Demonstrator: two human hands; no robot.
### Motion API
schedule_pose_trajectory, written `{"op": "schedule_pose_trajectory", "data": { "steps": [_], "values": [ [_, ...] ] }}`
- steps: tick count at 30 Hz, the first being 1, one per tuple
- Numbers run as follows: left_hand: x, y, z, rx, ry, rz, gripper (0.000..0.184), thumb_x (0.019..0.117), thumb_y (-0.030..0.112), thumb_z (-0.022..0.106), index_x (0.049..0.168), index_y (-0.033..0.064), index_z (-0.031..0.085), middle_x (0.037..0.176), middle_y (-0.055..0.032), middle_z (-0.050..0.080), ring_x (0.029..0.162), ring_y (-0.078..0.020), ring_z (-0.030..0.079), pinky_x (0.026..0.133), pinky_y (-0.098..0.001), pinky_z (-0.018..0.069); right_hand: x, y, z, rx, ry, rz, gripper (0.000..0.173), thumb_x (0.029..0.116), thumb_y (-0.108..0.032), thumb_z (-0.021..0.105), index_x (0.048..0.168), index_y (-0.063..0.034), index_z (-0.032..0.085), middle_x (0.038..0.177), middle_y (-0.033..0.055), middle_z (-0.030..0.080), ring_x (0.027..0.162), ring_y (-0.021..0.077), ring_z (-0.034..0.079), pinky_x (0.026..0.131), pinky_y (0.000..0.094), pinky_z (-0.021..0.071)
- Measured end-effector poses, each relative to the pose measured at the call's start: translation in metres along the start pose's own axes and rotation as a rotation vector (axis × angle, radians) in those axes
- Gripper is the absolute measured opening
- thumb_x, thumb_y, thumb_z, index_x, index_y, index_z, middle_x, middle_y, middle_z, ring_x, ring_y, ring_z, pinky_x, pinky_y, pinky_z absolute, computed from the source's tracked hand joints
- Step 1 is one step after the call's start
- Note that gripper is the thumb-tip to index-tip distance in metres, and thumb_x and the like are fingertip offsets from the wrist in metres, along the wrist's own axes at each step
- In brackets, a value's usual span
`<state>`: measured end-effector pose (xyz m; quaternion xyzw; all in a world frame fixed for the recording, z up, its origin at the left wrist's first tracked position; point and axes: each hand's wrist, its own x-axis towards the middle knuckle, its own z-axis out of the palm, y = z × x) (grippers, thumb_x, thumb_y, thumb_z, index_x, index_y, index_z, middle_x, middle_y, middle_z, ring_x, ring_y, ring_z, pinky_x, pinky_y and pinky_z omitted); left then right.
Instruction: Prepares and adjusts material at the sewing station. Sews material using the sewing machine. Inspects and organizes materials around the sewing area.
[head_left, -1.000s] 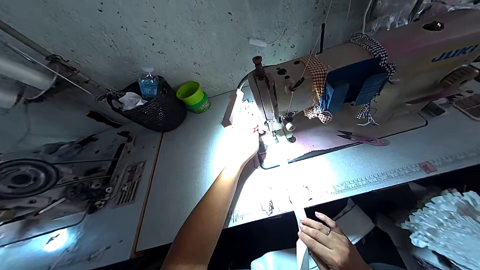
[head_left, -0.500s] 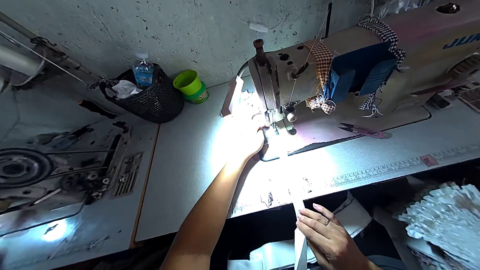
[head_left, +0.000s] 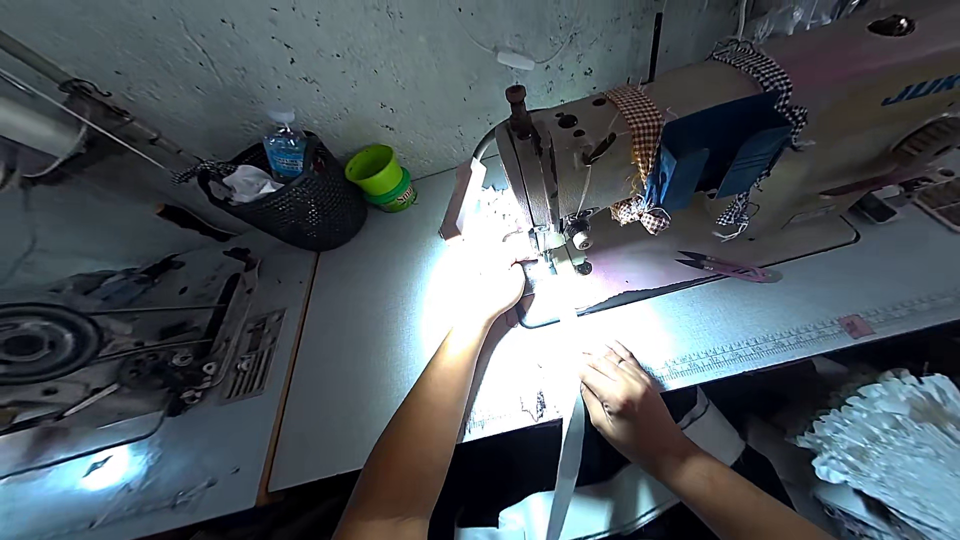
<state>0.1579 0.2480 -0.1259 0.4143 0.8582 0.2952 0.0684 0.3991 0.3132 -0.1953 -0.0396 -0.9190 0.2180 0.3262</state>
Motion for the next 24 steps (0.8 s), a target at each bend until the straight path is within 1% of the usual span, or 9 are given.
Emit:
{"op": "schedule_pose_trajectory", "data": {
  "steps": [3,6,8,10,14,18,20,22,24],
  "values": [
    [0.000,0.001,-0.001,0.024,0.006,0.010,0.033,0.0989,-0.001,0.045,0.106,0.0024,0.076,0.107,-0.0134,0.072,0.107,-0.0227,0.066,0.094,-0.0432,0.0496,0.016,0.003,0.005,-0.014,-0.029,0.019,0.023,0.0949,-0.014,0.057,0.091,-0.0056,0.078,0.104,0.0083,0.077,0.109,0.0256,0.072,0.107,0.0443,0.0505],
    [0.001,-0.005,-0.001,0.091,0.016,0.053,0.035,0.0972,0.001,0.045,0.110,0.0061,0.078,0.111,-0.0133,0.073,0.110,-0.0256,0.066,0.095,-0.0469,0.0486,0.033,0.007,0.012,-0.010,-0.020,0.039,0.023,0.0947,-0.011,0.058,0.102,-0.0040,0.079,0.119,0.0124,0.075,0.124,0.0305,0.066,0.114,0.0462,0.0442],
    [0.000,-0.010,0.003,0.114,0.057,0.106,0.034,0.0957,0.002,0.046,0.107,0.0061,0.078,0.109,-0.0139,0.073,0.109,-0.0274,0.066,0.094,-0.0485,0.0483,0.044,0.012,0.019,-0.033,0.028,0.030,0.023,0.0942,-0.010,0.059,0.105,-0.0036,0.078,0.114,0.0128,0.076,0.122,0.0314,0.065,0.113,0.0461,0.0439],
    [0.000,-0.013,0.006,0.136,0.086,0.145,0.033,0.0951,0.001,0.047,0.105,0.0057,0.079,0.110,-0.0131,0.072,0.110,-0.0277,0.065,0.095,-0.0489,0.0483,0.055,0.016,0.025,-0.077,0.048,0.025,0.019,0.0935,-0.009,0.060,0.100,-0.0034,0.077,0.107,0.0133,0.076,0.117,0.0324,0.066,0.110,0.0463,0.0461],
    [0.001,-0.008,-0.001,0.133,0.059,0.161,0.034,0.0939,0.001,0.047,0.104,0.0056,0.079,0.111,-0.0132,0.073,0.111,-0.0276,0.064,0.096,-0.0494,0.0465,0.076,0.025,0.032,-0.049,0.070,0.058,0.020,0.0931,-0.006,0.061,0.103,-0.0034,0.077,0.116,0.0150,0.074,0.122,0.0308,0.064,0.110,0.0457,0.0456],
    [0.004,-0.008,0.003,0.051,0.072,0.168,0.032,0.0935,-0.003,0.047,0.102,0.0001,0.077,0.112,-0.0175,0.071,0.113,-0.0296,0.063,0.099,-0.0481,0.0459,0.088,0.027,0.033,-0.030,0.072,0.069,0.019,0.0935,-0.003,0.060,0.101,-0.0038,0.077,0.114,0.0136,0.074,0.119,0.0292,0.066,0.110,0.0474,0.0451],
    [0.004,-0.004,0.001,0.044,0.011,0.096,0.032,0.0978,-0.002,0.046,0.109,-0.0004,0.076,0.119,-0.0189,0.070,0.118,-0.0309,0.062,0.103,-0.0488,0.0438,0.088,0.026,0.032,-0.040,0.068,0.086,0.019,0.0934,-0.004,0.060,0.101,-0.0051,0.078,0.113,0.0126,0.075,0.117,0.0282,0.067,0.109,0.0460,0.0464],
    [-0.001,-0.003,0.002,0.027,-0.058,0.021,0.034,0.1026,0.002,0.044,0.123,0.0013,0.072,0.129,-0.0176,0.067,0.124,-0.0300,0.060,0.107,-0.0483,0.0435,0.084,0.024,0.029,-0.040,0.032,0.117,0.022,0.0935,-0.005,0.059,0.106,-0.0050,0.077,0.116,0.0128,0.074,0.120,0.0291,0.065,0.109,0.0457,0.0465],
    [-0.024,0.005,0.005,-0.011,-0.128,-0.100,0.040,0.1082,0.016,0.042,0.143,0.0040,0.057,0.136,-0.0159,0.064,0.127,-0.0278,0.059,0.109,-0.0488,0.0445,0.067,0.021,0.018,-0.014,-0.062,0.153,0.027,0.0977,-0.012,0.056,0.115,-0.0042,0.075,0.125,0.0131,0.072,0.127,0.0297,0.062,0.112,0.0471,0.0448]
  ]
}}
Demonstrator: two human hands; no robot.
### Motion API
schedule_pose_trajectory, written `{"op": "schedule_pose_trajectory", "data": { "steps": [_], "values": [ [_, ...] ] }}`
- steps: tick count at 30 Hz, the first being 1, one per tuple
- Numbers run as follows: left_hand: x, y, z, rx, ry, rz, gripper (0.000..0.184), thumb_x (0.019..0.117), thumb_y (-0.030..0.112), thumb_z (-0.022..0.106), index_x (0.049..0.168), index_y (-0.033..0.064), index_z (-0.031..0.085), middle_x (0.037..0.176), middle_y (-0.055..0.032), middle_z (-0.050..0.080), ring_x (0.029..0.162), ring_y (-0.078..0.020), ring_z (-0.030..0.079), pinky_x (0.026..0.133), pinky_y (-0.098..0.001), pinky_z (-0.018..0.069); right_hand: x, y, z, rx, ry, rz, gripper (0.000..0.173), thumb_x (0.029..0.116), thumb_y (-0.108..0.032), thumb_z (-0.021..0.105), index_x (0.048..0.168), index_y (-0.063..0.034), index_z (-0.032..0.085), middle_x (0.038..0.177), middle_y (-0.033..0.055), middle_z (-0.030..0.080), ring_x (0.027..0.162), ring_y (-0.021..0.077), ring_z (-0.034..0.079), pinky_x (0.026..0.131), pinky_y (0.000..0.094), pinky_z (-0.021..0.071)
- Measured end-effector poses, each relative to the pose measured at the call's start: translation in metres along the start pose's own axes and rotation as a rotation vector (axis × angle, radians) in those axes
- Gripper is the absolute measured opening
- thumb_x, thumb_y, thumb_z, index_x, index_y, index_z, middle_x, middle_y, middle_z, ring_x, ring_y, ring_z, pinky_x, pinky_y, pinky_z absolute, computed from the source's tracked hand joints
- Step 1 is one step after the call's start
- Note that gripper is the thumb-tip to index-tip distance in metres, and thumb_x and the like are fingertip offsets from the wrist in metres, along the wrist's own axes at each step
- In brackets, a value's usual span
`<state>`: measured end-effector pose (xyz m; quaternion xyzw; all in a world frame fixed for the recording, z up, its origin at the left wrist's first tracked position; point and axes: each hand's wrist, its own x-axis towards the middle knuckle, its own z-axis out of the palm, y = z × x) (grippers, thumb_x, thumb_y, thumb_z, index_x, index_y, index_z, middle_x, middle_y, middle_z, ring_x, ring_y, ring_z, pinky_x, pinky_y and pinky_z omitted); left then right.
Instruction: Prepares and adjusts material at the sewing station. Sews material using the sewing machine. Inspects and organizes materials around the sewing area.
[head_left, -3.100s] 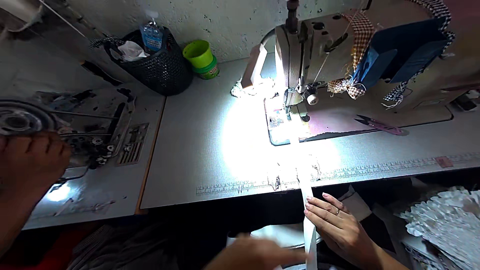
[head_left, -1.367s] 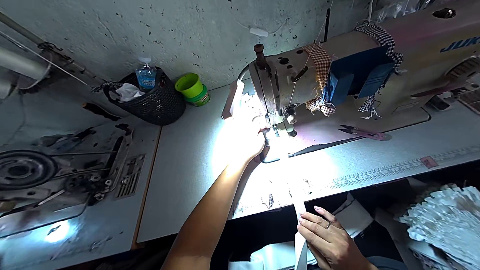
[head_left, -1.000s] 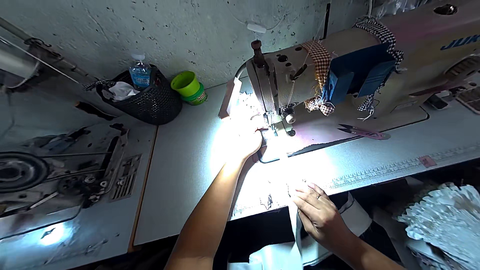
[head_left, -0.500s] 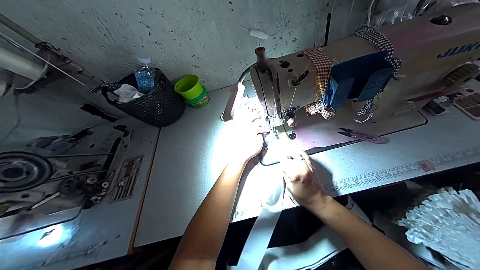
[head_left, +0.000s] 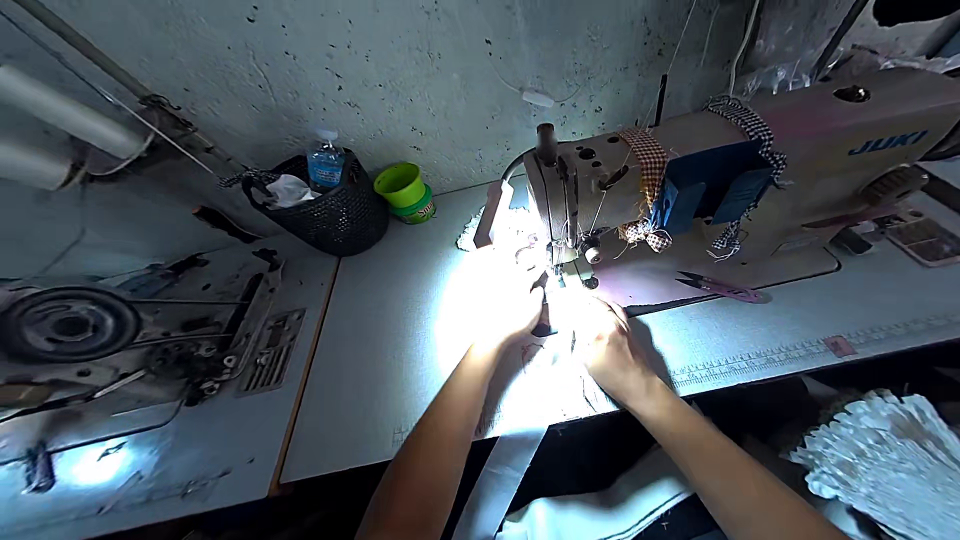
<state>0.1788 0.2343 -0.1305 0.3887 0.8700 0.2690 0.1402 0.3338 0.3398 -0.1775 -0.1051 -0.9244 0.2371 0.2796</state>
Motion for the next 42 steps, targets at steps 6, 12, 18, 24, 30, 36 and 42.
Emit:
{"op": "schedule_pose_trajectory", "data": {
  "steps": [6,12,18,24,30,36,42],
  "values": [
    [-0.158,0.035,0.036,0.005,0.175,-0.123,0.042,0.0955,0.044,0.064,0.105,0.0037,0.073,0.091,-0.0092,0.073,0.094,-0.0266,0.070,0.091,-0.0537,0.0521,-0.114,-0.039,-0.042,0.482,0.006,0.179,0.023,0.0967,-0.020,0.058,0.092,-0.0079,0.078,0.083,-0.0015,0.074,0.077,0.0030,0.069,0.072,0.0213,0.0588],
    [-0.231,0.088,0.028,-0.496,0.095,-0.071,0.026,0.1036,0.022,0.057,0.087,0.0051,0.065,0.064,0.0017,0.059,0.055,-0.0027,0.058,0.051,-0.0208,0.0494,-0.119,-0.057,-0.065,1.365,-0.307,0.553,0.019,0.1003,-0.025,0.064,0.104,-0.0067,0.069,0.089,-0.0039,0.072,0.078,0.0029,0.068,0.072,0.0219,0.0580],
    [-0.247,0.084,0.072,-0.236,0.198,-0.129,0.019,0.0942,0.023,0.066,0.096,0.0046,0.067,0.062,0.0020,0.062,0.050,-0.0060,0.057,0.047,-0.0250,0.0504,-0.138,-0.051,-0.063,1.261,-0.308,0.773,0.007,0.0933,-0.005,0.065,0.086,-0.0051,0.068,0.071,-0.0007,0.066,0.057,0.0042,0.060,0.054,0.0192,0.0520],
    [-0.246,0.076,0.109,-0.077,0.513,0.109,0.015,0.0909,0.010,0.067,0.094,-0.0017,0.077,0.075,-0.0058,0.073,0.064,-0.0067,0.069,0.064,-0.0184,0.0580,-0.160,-0.049,-0.062,1.175,-0.309,0.823,0.004,0.0890,-0.002,0.068,0.087,-0.0051,0.070,0.071,-0.0020,0.068,0.058,0.0028,0.062,0.056,0.0180,0.0538],
    [-0.243,0.077,0.111,0.091,0.500,0.248,0.014,0.0889,0.011,0.068,0.086,0.0026,0.078,0.068,-0.0051,0.068,0.060,-0.0110,0.066,0.056,-0.0201,0.0539,-0.167,-0.043,-0.064,1.160,-0.275,0.789,0.008,0.0900,-0.001,0.066,0.090,-0.0029,0.073,0.075,-0.0001,0.072,0.061,0.0048,0.066,0.058,0.0203,0.0579],
    [-0.244,0.080,0.110,0.204,0.396,0.304,0.015,0.0878,0.012,0.065,0.078,0.0063,0.075,0.061,-0.0027,0.061,0.055,-0.0117,0.060,0.049,-0.0218,0.0490,-0.170,-0.036,-0.064,1.179,-0.309,0.722,0.016,0.0946,-0.002,0.060,0.093,-0.0027,0.075,0.081,-0.0016,0.073,0.071,0.0021,0.066,0.069,0.0183,0.0570],
    [-0.242,0.081,0.107,0.040,0.282,0.253,0.018,0.0871,0.017,0.062,0.079,0.0065,0.075,0.065,-0.0014,0.063,0.056,-0.0099,0.062,0.051,-0.0236,0.0511,-0.169,-0.036,-0.064,1.079,-0.232,0.693,0.011,0.0908,-0.007,0.067,0.083,-0.0062,0.075,0.068,-0.0049,0.069,0.058,-0.0011,0.062,0.056,0.0158,0.0530]
  ]
}}
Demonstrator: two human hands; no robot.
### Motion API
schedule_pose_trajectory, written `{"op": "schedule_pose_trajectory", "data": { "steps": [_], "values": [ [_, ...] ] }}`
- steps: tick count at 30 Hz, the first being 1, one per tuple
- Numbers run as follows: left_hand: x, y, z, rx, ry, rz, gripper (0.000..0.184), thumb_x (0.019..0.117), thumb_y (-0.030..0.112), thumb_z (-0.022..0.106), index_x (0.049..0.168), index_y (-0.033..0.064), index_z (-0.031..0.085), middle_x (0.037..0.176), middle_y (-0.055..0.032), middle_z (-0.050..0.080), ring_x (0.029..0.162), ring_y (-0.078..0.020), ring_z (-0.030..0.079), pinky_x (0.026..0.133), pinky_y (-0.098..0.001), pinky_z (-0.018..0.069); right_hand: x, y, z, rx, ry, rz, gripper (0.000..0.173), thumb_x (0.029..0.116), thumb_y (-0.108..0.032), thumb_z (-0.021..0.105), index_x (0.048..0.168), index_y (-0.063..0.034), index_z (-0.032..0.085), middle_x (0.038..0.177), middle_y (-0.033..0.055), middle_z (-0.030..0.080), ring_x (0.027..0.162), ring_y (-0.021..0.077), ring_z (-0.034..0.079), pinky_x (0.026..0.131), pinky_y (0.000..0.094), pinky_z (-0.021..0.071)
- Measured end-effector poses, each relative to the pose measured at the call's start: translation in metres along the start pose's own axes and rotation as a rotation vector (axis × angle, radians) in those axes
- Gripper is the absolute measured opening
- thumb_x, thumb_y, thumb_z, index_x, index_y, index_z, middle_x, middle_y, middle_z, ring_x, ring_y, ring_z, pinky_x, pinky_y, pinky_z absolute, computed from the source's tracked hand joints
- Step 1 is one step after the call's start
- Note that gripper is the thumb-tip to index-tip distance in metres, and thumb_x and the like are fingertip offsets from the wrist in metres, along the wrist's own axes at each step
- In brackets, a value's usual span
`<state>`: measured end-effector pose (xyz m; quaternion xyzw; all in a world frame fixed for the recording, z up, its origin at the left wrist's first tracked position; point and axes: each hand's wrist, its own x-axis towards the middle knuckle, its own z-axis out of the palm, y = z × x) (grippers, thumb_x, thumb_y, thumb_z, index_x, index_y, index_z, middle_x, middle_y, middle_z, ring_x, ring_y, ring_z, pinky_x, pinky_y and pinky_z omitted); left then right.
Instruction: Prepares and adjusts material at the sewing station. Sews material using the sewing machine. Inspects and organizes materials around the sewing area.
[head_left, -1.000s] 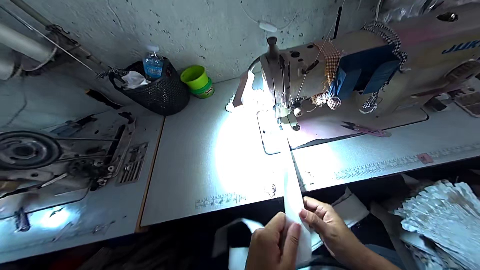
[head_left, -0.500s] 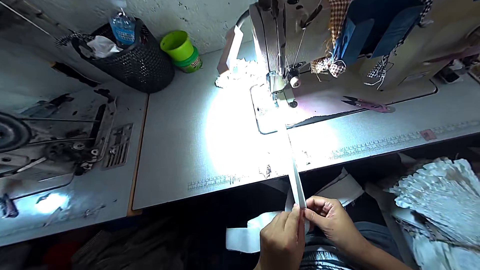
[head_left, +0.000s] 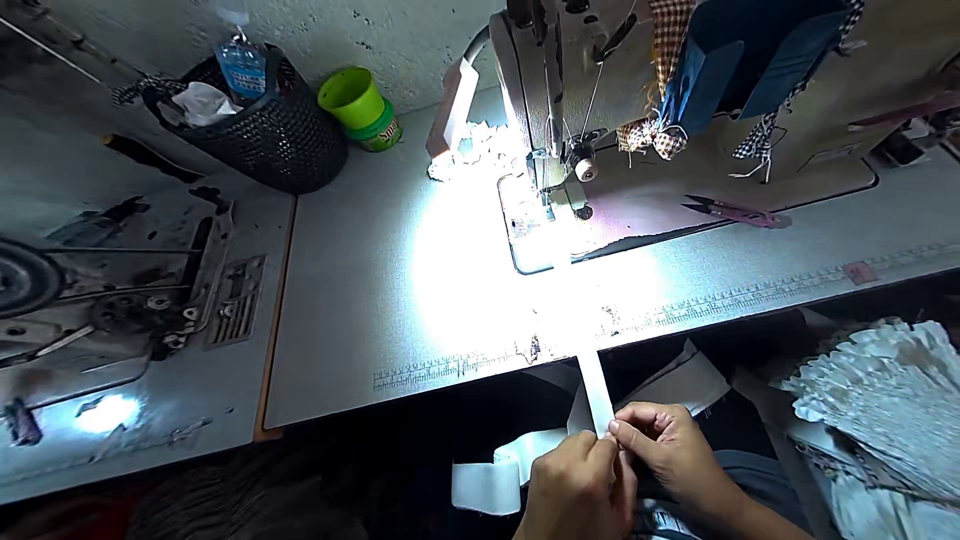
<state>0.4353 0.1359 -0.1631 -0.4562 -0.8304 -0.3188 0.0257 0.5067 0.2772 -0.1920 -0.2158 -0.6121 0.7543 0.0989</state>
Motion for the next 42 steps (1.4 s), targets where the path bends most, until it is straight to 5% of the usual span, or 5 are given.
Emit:
{"op": "schedule_pose_trajectory", "data": {
  "steps": [9,19,28,32,42],
  "values": [
    [0.032,-0.037,0.010,-0.991,-0.119,-0.589,0.008,0.0904,0.006,0.073,0.084,0.0014,0.073,0.069,0.0006,0.069,0.058,-0.0024,0.062,0.056,-0.0194,0.0530,-0.005,-0.004,0.002,-0.181,0.078,-0.047,0.013,0.0915,-0.010,0.065,0.084,-0.0066,0.075,0.068,-0.0049,0.069,0.057,-0.0019,0.062,0.055,0.0156,0.0533],
    [0.026,-0.038,0.017,-1.095,-0.147,-0.702,0.006,0.0865,0.000,0.073,0.081,0.0020,0.073,0.069,0.0008,0.070,0.061,-0.0014,0.064,0.060,-0.0189,0.0548,0.046,0.014,-0.034,-1.039,-0.143,-1.112,0.025,0.1041,-0.007,0.052,0.118,-0.0077,0.073,0.128,0.0073,0.072,0.134,0.0201,0.058,0.120,0.0393,0.0360],
    [0.101,-0.076,-0.043,-0.563,-0.084,-0.313,0.023,0.0983,0.009,0.053,0.103,0.0017,0.074,0.078,0.0021,0.070,0.059,0.0009,0.059,0.055,-0.0180,0.0511,0.047,0.008,-0.032,-0.939,-0.182,-1.129,0.023,0.1038,-0.007,0.053,0.113,-0.0046,0.074,0.121,0.0091,0.074,0.130,0.0190,0.061,0.121,0.0374,0.0352],
    [0.186,-0.131,-0.025,-0.456,-0.004,-0.183,0.042,0.1006,0.003,0.040,0.140,0.0014,0.054,0.127,-0.0067,0.067,0.104,-0.0083,0.065,0.090,-0.0272,0.0540,0.046,0.014,-0.025,-0.920,-0.111,-1.128,0.023,0.1038,-0.009,0.053,0.111,-0.0059,0.074,0.120,0.0076,0.075,0.127,0.0176,0.063,0.120,0.0372,0.0357],
    [0.247,-0.151,-0.021,0.013,-0.207,-0.226,0.040,0.0995,0.003,0.040,0.133,0.0007,0.063,0.131,-0.0189,0.065,0.128,-0.0291,0.058,0.107,-0.0506,0.0438,0.043,0.016,-0.021,-0.907,-0.052,-1.093,0.022,0.1028,-0.008,0.054,0.110,-0.0059,0.075,0.118,0.0073,0.076,0.126,0.0174,0.063,0.120,0.0369,0.0359]
  ]
}}
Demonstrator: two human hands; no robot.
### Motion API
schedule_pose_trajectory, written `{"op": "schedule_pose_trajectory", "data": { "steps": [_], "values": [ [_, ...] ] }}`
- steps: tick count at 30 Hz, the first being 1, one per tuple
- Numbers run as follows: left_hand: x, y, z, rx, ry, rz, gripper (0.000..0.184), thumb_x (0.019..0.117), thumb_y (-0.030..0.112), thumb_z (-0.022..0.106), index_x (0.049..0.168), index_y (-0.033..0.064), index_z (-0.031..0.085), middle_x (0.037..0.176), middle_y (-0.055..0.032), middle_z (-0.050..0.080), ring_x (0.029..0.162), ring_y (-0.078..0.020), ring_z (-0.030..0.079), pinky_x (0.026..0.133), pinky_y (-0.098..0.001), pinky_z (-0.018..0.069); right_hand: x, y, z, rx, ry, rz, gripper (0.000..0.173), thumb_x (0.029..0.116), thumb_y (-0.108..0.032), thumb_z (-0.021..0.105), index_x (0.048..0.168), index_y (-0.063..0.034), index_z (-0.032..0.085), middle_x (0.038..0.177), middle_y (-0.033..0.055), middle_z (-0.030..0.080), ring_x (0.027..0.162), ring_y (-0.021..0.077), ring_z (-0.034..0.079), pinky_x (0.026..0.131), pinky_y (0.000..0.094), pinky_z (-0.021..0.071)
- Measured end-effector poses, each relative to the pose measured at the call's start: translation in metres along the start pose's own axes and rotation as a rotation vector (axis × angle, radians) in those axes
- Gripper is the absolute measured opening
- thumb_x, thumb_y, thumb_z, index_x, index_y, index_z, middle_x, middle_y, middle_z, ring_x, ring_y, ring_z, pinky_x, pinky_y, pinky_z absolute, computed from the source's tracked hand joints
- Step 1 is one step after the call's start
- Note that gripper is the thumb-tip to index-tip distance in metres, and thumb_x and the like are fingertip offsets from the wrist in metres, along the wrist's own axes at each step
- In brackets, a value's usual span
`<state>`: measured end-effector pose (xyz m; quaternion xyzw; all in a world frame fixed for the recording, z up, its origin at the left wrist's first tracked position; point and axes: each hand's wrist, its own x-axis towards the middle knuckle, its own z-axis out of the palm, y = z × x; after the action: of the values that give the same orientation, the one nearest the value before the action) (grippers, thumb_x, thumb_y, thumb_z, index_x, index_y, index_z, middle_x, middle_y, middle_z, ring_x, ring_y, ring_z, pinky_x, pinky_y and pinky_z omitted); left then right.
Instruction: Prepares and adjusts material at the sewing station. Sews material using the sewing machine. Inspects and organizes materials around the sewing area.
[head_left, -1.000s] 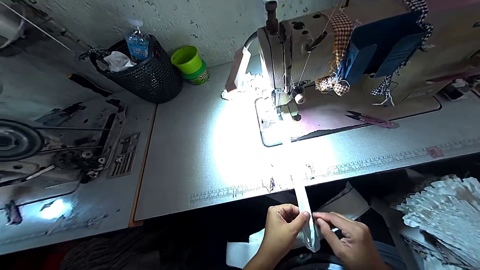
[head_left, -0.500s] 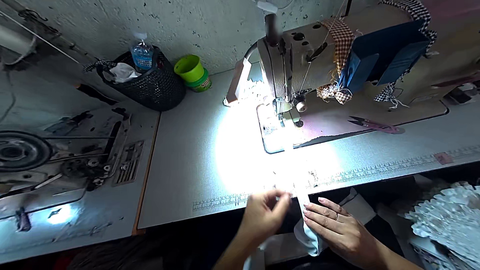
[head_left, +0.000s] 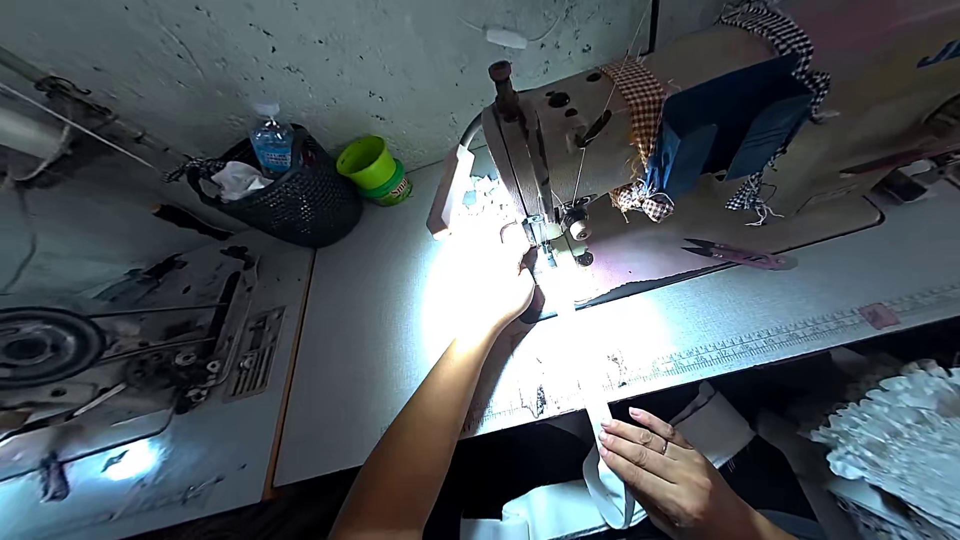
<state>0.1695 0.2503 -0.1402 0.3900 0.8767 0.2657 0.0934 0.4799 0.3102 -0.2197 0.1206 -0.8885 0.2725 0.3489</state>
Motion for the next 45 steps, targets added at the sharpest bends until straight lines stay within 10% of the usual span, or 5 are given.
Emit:
{"op": "schedule_pose_trajectory", "data": {
  "steps": [11,25,30,45],
  "values": [
    [0.003,0.002,-0.007,-0.166,0.048,-0.020,0.034,0.0957,-0.005,0.041,0.109,-0.0005,0.071,0.106,-0.0128,0.070,0.102,-0.0171,0.064,0.089,-0.0377,0.0498,0.015,0.004,0.005,-0.025,0.042,0.067,0.023,0.1012,-0.010,0.054,0.108,-0.0054,0.076,0.116,0.0083,0.076,0.123,0.0182,0.065,0.118,0.0353,0.0381],
    [0.009,-0.015,0.005,-0.232,0.059,0.039,0.049,0.0850,-0.004,0.041,0.123,0.0008,0.071,0.132,-0.0140,0.067,0.128,-0.0247,0.057,0.105,-0.0445,0.0431,0.092,0.039,0.024,-0.196,-0.032,0.261,0.023,0.0940,-0.013,0.057,0.088,-0.0047,0.078,0.100,0.0085,0.078,0.106,0.0241,0.073,0.104,0.0413,0.0519],
    [0.003,-0.002,-0.006,-0.207,-0.003,-0.014,0.046,0.0941,-0.007,0.038,0.127,0.0005,0.070,0.132,-0.0155,0.066,0.127,-0.0236,0.058,0.107,-0.0417,0.0433,0.112,0.059,0.037,-0.223,0.011,0.255,0.026,0.0910,-0.006,0.058,0.108,-0.0015,0.077,0.111,0.0131,0.076,0.118,0.0309,0.067,0.110,0.0464,0.0463],
    [0.000,0.006,-0.010,-0.159,0.005,-0.031,0.041,0.0970,-0.004,0.041,0.124,0.0024,0.071,0.127,-0.0177,0.066,0.117,-0.0284,0.061,0.100,-0.0479,0.0469,0.160,0.083,0.047,-0.203,0.043,0.348,0.020,0.0938,-0.013,0.064,0.106,-0.0041,0.077,0.106,0.0142,0.074,0.112,0.0319,0.067,0.106,0.0456,0.0488]
  ]
}}
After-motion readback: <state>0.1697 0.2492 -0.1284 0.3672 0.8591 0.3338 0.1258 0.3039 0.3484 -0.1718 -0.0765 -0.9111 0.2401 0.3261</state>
